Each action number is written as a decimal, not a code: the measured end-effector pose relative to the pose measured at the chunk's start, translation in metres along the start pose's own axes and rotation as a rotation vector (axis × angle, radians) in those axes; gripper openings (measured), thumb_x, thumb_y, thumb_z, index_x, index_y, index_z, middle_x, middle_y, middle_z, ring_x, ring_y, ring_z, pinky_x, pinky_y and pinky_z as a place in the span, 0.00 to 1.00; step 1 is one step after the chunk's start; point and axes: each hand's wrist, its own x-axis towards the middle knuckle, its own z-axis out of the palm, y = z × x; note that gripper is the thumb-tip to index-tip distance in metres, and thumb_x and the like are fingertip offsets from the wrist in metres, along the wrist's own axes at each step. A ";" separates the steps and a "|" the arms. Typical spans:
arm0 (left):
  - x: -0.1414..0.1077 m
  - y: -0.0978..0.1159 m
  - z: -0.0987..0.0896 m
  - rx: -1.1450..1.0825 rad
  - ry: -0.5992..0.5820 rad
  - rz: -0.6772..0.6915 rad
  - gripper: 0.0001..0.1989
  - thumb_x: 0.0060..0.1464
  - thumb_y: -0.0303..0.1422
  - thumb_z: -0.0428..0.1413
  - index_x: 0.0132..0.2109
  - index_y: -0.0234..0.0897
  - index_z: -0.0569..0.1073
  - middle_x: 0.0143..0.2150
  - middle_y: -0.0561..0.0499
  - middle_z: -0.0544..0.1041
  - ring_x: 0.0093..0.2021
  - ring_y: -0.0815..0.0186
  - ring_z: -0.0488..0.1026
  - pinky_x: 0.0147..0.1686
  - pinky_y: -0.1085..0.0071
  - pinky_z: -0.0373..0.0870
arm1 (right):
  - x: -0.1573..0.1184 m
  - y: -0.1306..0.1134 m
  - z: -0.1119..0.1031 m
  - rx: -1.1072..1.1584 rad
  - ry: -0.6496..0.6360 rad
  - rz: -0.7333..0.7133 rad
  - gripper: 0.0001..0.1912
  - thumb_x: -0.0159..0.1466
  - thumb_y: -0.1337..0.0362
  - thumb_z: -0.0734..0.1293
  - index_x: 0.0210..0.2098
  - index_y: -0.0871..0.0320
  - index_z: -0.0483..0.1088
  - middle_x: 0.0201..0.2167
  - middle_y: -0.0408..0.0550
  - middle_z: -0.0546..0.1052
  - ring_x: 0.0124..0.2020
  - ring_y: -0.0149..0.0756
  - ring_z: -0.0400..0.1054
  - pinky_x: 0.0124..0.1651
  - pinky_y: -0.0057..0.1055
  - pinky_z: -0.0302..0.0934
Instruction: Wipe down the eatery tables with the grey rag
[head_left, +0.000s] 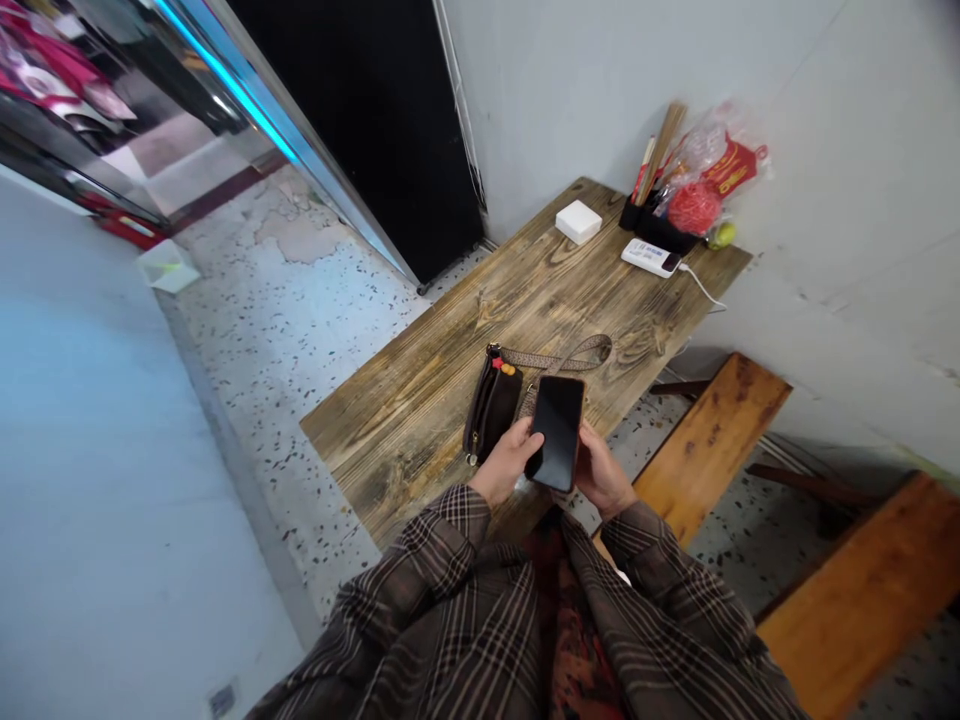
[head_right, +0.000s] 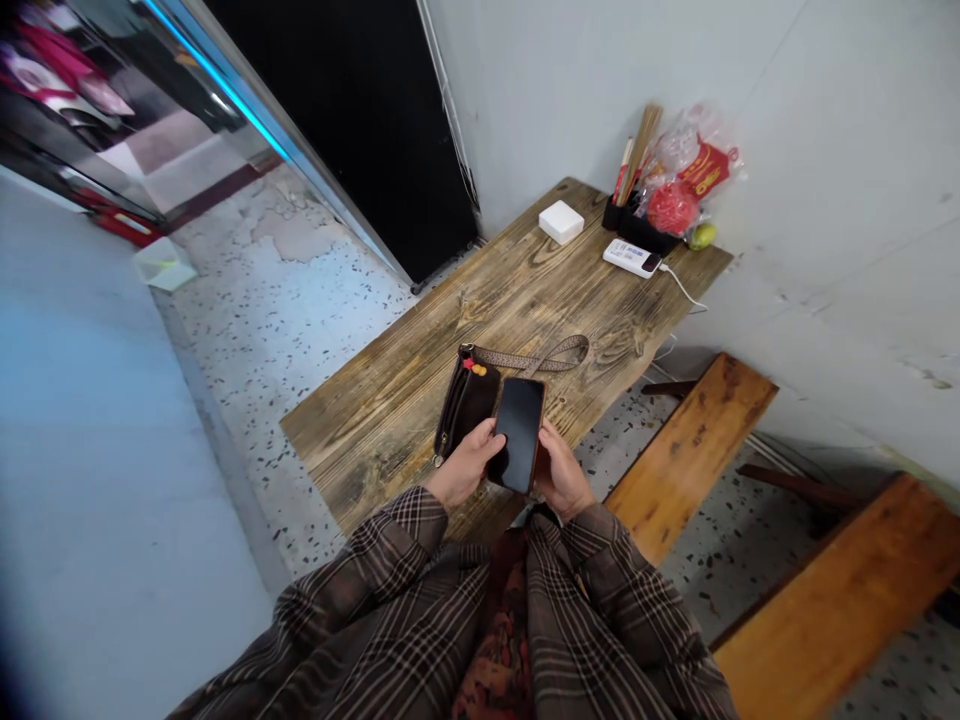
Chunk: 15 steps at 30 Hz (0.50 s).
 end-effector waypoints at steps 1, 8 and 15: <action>0.001 -0.001 0.000 -0.002 -0.003 0.005 0.25 0.49 0.45 0.62 0.50 0.34 0.70 0.49 0.44 0.77 0.50 0.57 0.72 0.53 0.62 0.65 | 0.000 -0.001 -0.002 -0.002 -0.007 0.009 0.21 0.58 0.53 0.69 0.50 0.50 0.71 0.47 0.43 0.80 0.49 0.42 0.74 0.49 0.39 0.69; 0.003 0.003 -0.008 0.278 0.040 0.061 0.19 0.57 0.38 0.54 0.54 0.34 0.69 0.45 0.45 0.79 0.45 0.61 0.75 0.47 0.64 0.70 | 0.010 0.003 0.008 0.049 0.028 0.070 0.18 0.61 0.49 0.67 0.46 0.52 0.73 0.44 0.41 0.80 0.47 0.37 0.74 0.49 0.34 0.69; -0.016 0.031 -0.063 0.899 0.367 0.125 0.19 0.59 0.37 0.50 0.55 0.38 0.71 0.40 0.47 0.76 0.41 0.60 0.72 0.47 0.62 0.68 | 0.017 0.007 0.024 0.024 -0.023 0.157 0.21 0.60 0.50 0.68 0.49 0.53 0.72 0.45 0.44 0.80 0.44 0.39 0.75 0.45 0.35 0.71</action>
